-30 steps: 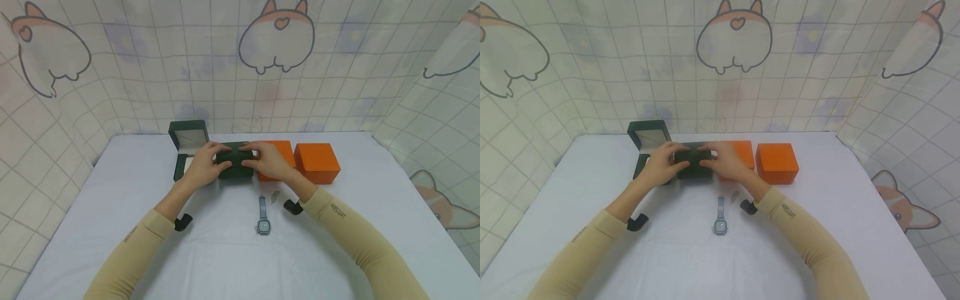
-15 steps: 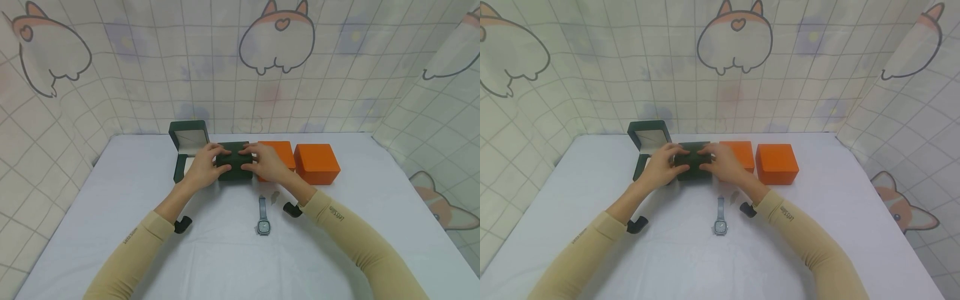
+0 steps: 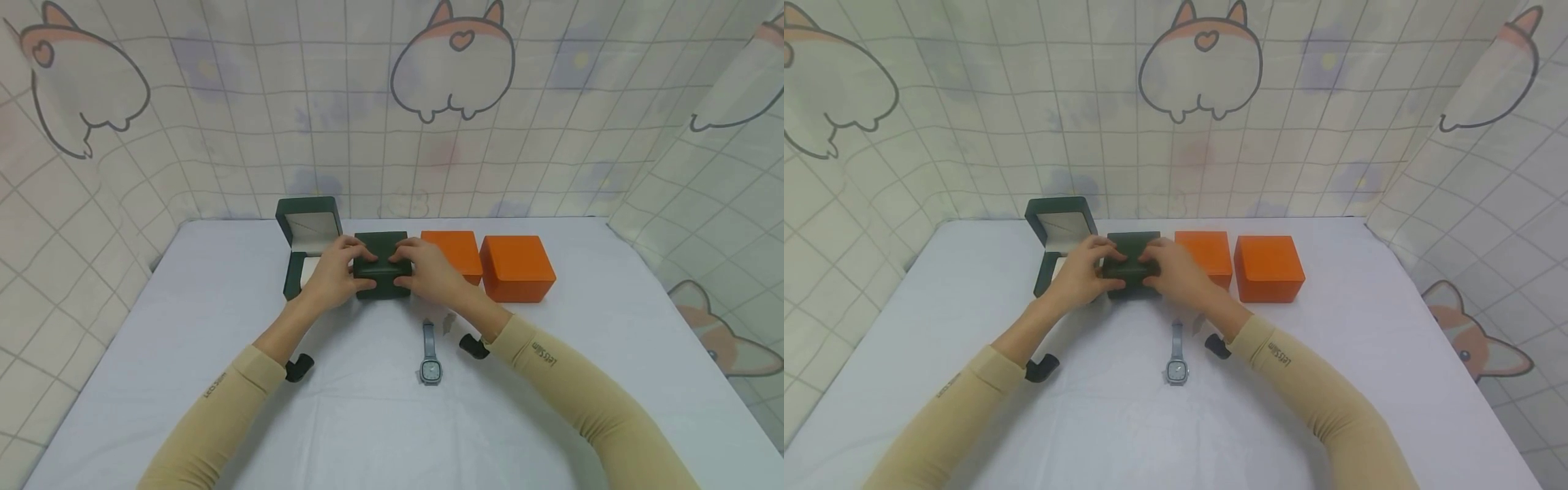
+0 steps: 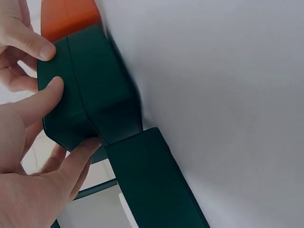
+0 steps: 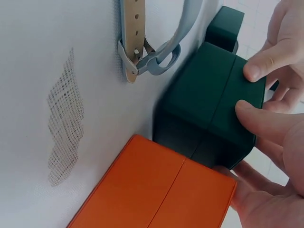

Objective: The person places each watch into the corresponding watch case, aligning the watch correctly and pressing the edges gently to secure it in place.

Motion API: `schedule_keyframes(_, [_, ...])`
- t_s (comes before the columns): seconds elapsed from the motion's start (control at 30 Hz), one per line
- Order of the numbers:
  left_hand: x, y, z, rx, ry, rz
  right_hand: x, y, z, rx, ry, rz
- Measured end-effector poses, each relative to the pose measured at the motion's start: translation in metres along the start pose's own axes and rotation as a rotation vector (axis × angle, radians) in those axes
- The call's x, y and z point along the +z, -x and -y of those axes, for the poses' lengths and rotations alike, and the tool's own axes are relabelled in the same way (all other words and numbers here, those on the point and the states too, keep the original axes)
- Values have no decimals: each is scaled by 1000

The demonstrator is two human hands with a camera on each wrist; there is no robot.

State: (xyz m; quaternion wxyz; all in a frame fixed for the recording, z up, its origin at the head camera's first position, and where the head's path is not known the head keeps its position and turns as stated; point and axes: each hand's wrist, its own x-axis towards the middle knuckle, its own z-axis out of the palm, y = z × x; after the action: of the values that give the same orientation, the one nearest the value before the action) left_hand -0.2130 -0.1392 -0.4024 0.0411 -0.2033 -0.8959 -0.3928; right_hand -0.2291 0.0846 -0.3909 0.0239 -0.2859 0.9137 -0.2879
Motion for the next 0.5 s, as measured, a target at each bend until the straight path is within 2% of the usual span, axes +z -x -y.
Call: schedule_keyframes(0.5, [2,2,-2,-24,-40,36,-5,6,9,-12,24,25])
